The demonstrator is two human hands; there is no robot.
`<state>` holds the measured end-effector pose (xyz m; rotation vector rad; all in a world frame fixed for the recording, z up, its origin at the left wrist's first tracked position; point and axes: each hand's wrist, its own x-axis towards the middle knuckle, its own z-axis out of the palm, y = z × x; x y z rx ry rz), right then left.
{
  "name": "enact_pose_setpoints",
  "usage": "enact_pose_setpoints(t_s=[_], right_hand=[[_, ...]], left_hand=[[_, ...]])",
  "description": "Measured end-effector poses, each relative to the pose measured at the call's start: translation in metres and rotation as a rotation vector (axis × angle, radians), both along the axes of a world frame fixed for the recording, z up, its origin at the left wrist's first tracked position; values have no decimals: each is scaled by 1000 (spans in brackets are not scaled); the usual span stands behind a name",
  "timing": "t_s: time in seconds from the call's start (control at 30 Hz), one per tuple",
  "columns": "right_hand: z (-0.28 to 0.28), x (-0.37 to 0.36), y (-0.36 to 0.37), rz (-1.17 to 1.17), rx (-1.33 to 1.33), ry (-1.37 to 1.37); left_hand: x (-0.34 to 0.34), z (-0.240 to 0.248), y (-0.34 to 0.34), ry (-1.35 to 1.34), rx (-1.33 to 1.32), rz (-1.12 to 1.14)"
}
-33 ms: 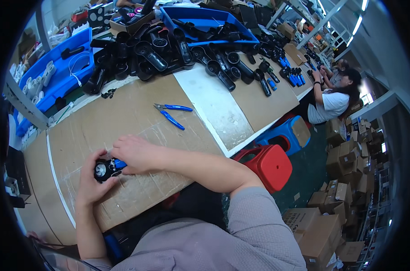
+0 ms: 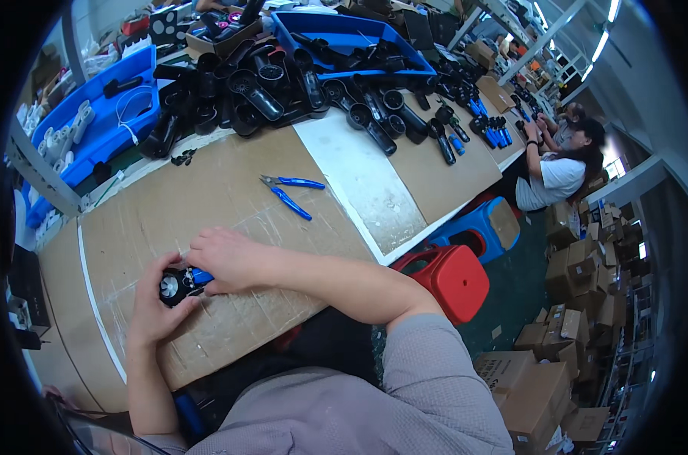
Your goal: Assembling and inspecting hair dryer housing and components at an industrial workstation.
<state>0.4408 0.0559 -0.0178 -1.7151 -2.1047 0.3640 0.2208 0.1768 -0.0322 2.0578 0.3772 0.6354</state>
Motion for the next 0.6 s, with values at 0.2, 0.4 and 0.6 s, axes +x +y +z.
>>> enact_pose_setpoints(t_s=[0.2,0.4,0.6], right_hand=[[-12,32,8,-70,-18,301],[-6,81,10,-532,264,355],[-16,147,23,-860,442,204]], left_hand=[[-2,5,6,183,93,-36],[1,3,4,137,122,-37],[-2,2,10,104,154,-67]])
